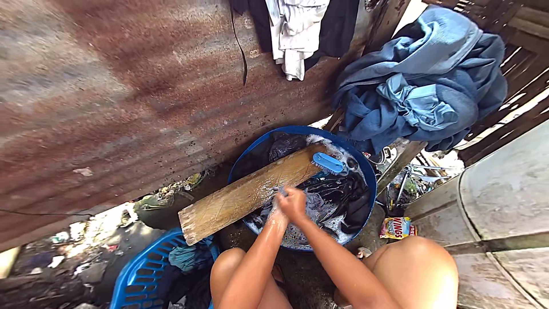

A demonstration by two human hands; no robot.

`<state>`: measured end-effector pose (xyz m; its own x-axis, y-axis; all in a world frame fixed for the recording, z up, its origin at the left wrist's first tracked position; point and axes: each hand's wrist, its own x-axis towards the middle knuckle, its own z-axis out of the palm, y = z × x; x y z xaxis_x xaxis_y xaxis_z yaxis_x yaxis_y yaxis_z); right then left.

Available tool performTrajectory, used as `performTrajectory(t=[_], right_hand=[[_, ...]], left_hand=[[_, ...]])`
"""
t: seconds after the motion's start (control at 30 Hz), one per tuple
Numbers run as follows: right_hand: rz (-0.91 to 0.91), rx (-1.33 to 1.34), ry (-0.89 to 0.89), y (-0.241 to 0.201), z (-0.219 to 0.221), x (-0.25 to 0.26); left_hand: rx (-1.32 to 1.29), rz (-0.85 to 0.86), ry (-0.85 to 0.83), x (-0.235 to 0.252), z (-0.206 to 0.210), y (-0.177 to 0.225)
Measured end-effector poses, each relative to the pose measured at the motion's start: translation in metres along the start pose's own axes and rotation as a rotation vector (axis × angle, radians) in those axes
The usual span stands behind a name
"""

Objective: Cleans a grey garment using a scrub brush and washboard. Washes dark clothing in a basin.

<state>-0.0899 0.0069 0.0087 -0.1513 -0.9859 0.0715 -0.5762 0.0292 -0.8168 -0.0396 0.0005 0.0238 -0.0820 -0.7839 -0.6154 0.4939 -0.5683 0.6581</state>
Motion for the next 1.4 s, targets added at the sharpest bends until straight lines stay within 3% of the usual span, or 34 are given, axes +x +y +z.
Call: performTrajectory(t=[0.07, 0.13, 0.2, 0.27, 0.4, 0.47, 0.57, 0.63, 0.73, 0.8, 0.87, 0.9, 0.97, 1.03, 1.1, 1.17, 1.2, 1.27, 1.3, 1.4], right_hand=[[0.186, -0.067, 0.045, 0.044, -0.024, 0.033], [0.29, -0.044, 0.048, 0.077, -0.048, 0.05], [0.307, 0.214, 0.029, 0.07, -0.062, 0.045], [0.372, 0.518, -0.052, 0.037, -0.07, 0.025], [0.062, 0.811, -0.054, 0.004, -0.09, 0.02], [-0.09, 0.892, 0.039, -0.012, -0.107, 0.021], [-0.257, 1.018, 0.166, -0.039, -0.133, 0.023], [-0.333, 1.034, 0.209, -0.051, -0.143, 0.019], [-0.398, 0.967, 0.336, -0.052, -0.16, 0.013], [-0.398, 0.911, 0.459, -0.042, -0.173, 0.013], [-0.389, 0.881, 0.53, -0.028, -0.183, 0.022], [-0.363, 0.867, 0.546, -0.021, -0.183, 0.032], [-0.243, 0.776, 0.526, -0.003, -0.172, 0.062], [-0.094, 0.521, 0.426, 0.028, -0.147, 0.099], [0.054, 0.127, 0.216, 0.068, -0.126, 0.132], [0.216, -0.198, 0.028, 0.1, -0.118, 0.151], [0.292, -0.307, -0.022, 0.112, -0.115, 0.154], [0.367, -0.432, -0.067, 0.132, -0.108, 0.157], [0.38, -0.463, -0.086, 0.139, -0.104, 0.16], [0.377, -0.53, -0.139, 0.146, -0.094, 0.166]], left_hand=[[-0.122, -0.026, -0.085, 0.003, -0.002, 0.006], [-0.177, 0.055, -0.328, -0.005, -0.011, 0.018], [-0.235, 0.162, -0.529, -0.003, -0.017, 0.026], [-0.278, 0.22, -0.577, -0.002, -0.018, 0.029], [-0.241, 0.246, -0.519, -0.001, -0.017, 0.05], [-0.009, 0.347, -0.534, 0.01, -0.027, 0.057], [0.809, 0.552, -0.546, 0.031, -0.054, 0.061], [1.355, 0.443, -0.463, 0.016, -0.056, 0.065], [1.755, 0.499, -0.514, 0.005, -0.062, 0.069], [1.87, 0.826, -0.554, -0.008, -0.084, 0.075], [1.788, 1.415, -0.52, -0.007, -0.115, 0.079], [1.721, 1.631, -0.461, -0.006, -0.125, 0.083], [1.666, 1.756, -0.36, 0.0, -0.136, 0.092], [1.625, 1.621, -0.329, 0.016, -0.147, 0.093], [1.546, 1.49, -0.267, 0.042, -0.159, 0.09], [1.532, 1.333, -0.113, 0.061, -0.171, 0.087], [1.563, 1.155, -0.022, 0.064, -0.176, 0.087], [1.616, 0.69, 0.109, 0.07, -0.183, 0.09], [1.633, 0.536, 0.134, 0.077, -0.189, 0.088], [1.622, 0.398, 0.114, 0.089, -0.198, 0.071]])
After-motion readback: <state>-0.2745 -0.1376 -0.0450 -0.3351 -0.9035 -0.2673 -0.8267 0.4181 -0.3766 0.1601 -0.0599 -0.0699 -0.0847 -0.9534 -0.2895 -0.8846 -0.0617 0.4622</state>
